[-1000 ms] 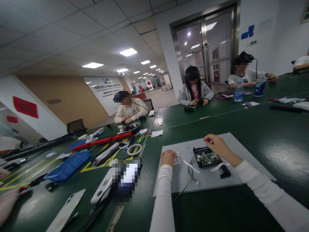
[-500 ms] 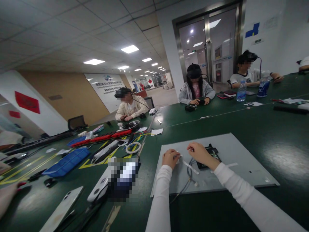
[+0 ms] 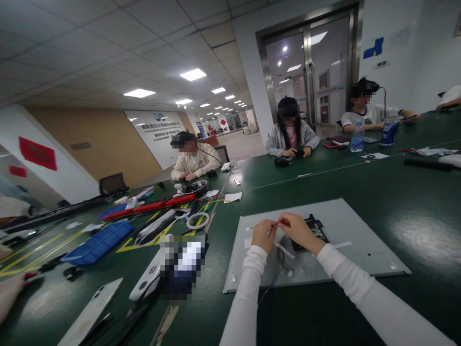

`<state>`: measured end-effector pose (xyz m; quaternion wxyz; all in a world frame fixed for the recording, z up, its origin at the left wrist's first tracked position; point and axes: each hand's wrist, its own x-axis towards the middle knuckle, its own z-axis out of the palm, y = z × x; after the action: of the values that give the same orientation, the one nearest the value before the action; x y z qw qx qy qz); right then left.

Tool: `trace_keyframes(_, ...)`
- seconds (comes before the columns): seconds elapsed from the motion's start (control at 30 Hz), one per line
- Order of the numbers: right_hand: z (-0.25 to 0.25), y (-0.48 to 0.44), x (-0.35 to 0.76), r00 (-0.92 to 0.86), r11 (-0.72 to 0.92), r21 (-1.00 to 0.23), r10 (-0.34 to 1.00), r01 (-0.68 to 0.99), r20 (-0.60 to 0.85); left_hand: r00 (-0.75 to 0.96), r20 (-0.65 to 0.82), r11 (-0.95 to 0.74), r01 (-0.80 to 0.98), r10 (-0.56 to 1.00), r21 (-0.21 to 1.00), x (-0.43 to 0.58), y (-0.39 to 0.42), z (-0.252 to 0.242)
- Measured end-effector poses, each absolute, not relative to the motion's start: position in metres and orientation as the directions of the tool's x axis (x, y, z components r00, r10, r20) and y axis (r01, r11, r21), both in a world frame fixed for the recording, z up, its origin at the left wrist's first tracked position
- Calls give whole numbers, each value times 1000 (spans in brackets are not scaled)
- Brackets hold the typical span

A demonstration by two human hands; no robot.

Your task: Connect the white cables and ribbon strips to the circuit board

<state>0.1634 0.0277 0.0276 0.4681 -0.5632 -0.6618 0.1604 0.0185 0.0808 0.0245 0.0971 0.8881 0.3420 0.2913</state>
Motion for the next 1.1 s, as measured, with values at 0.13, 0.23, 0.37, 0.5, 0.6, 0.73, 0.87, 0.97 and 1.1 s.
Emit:
trace_keyframes(0.13,29,34,181,122,295,-767,893,569,434,521,503,-724,484,690,492,24,78,24)
trace_keyframes(0.23,28,40,199,136,280,-789,900,547,414,454,495,-670,455,741,586,24,79,21)
trace_keyframes(0.37,24,50,221,100,275,-807,920,522,378,401,448,-595,423,799,683,29,75,15)
trace_keyframes(0.5,18,58,235,47,270,-808,938,524,344,423,415,-587,475,805,655,37,66,7)
trace_keyframes(0.6,12,62,240,22,259,-801,947,539,322,484,404,-626,510,776,590,40,60,4)
trace_keyframes(0.73,1,68,238,24,239,-788,952,568,306,518,388,-646,568,762,509,40,58,3)
trace_keyframes(0.87,-6,70,233,54,219,-766,948,605,314,533,334,-628,635,777,449,41,59,0)
trace_keyframes(0.97,-8,69,231,74,209,-746,942,633,326,537,320,-625,658,781,420,42,59,-3)
trace_keyframes(1.1,-8,65,230,45,220,-710,941,669,334,540,322,-629,672,777,391,42,59,-5)
